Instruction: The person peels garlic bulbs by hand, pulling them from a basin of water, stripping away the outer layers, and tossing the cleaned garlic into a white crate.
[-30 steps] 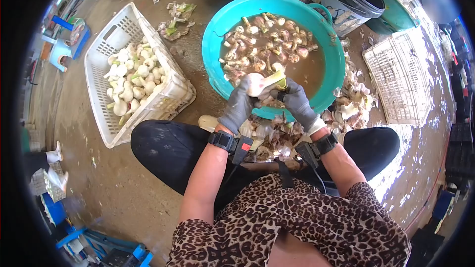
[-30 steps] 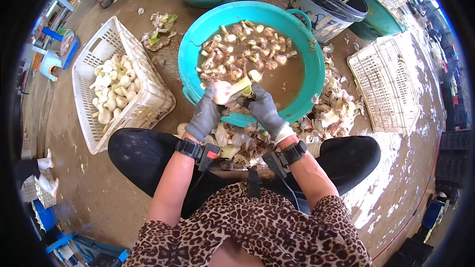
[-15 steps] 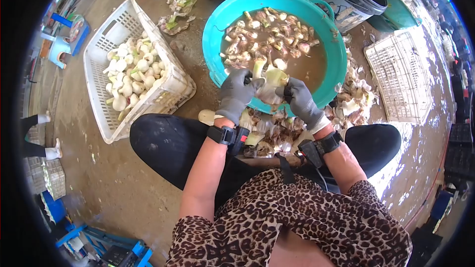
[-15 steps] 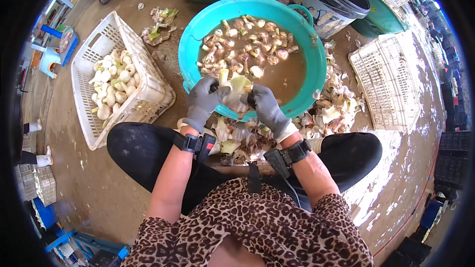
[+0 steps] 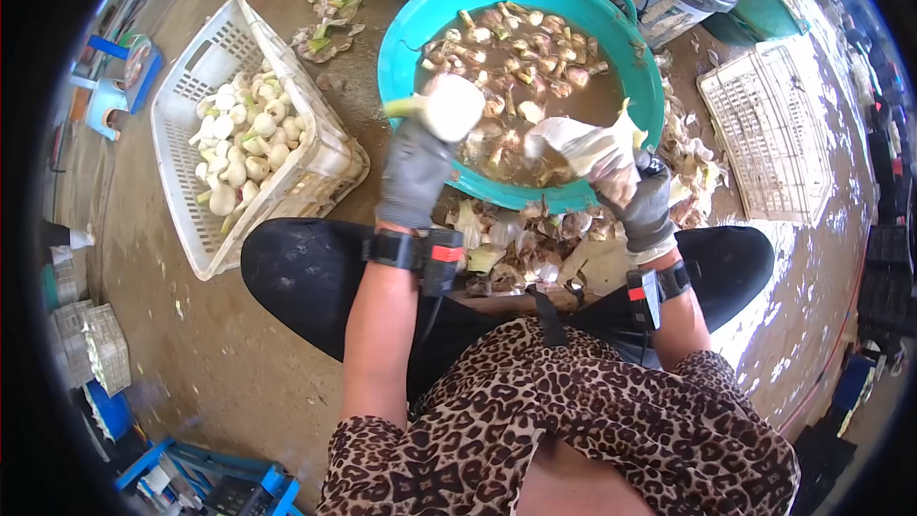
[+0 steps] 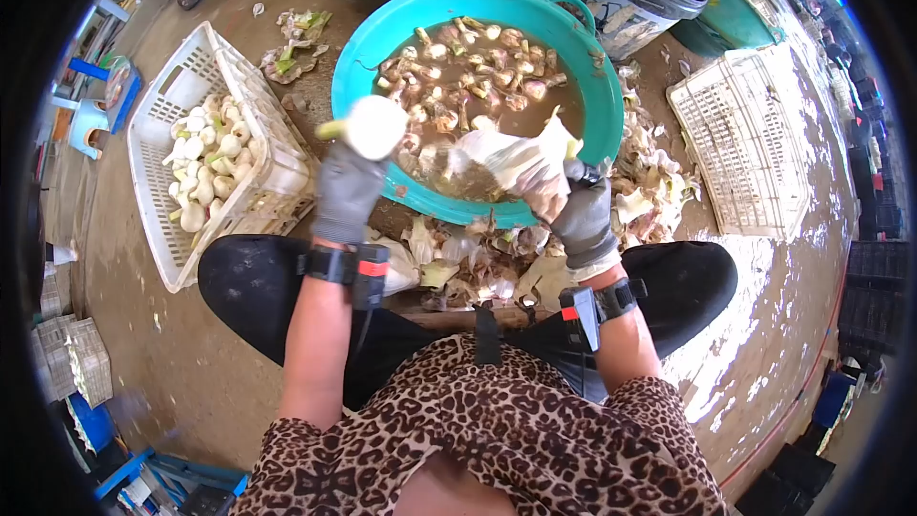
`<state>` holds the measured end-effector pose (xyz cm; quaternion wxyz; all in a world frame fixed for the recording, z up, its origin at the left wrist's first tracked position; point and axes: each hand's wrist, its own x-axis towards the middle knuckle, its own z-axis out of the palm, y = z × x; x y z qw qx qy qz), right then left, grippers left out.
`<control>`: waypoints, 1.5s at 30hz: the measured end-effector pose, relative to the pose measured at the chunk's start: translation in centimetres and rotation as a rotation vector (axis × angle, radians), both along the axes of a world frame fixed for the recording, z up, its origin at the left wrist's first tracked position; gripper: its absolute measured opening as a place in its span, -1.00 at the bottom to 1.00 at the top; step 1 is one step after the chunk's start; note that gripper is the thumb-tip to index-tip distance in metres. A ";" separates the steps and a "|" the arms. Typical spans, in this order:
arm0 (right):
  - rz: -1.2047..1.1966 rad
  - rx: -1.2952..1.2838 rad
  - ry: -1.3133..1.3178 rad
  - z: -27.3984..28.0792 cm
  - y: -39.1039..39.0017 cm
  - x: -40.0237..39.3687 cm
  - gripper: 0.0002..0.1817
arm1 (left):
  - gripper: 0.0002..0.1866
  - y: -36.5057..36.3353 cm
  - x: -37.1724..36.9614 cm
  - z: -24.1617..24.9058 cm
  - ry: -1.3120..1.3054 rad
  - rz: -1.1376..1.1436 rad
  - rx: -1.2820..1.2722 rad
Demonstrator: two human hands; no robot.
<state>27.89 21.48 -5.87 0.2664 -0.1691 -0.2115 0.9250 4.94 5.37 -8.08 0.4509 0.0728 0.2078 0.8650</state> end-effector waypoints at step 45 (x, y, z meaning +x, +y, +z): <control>0.281 0.488 -0.639 -0.5 -2.8 -8.4 -0.82 | -0.28 1.6 3.9 0.4 1.424 0.030 -0.692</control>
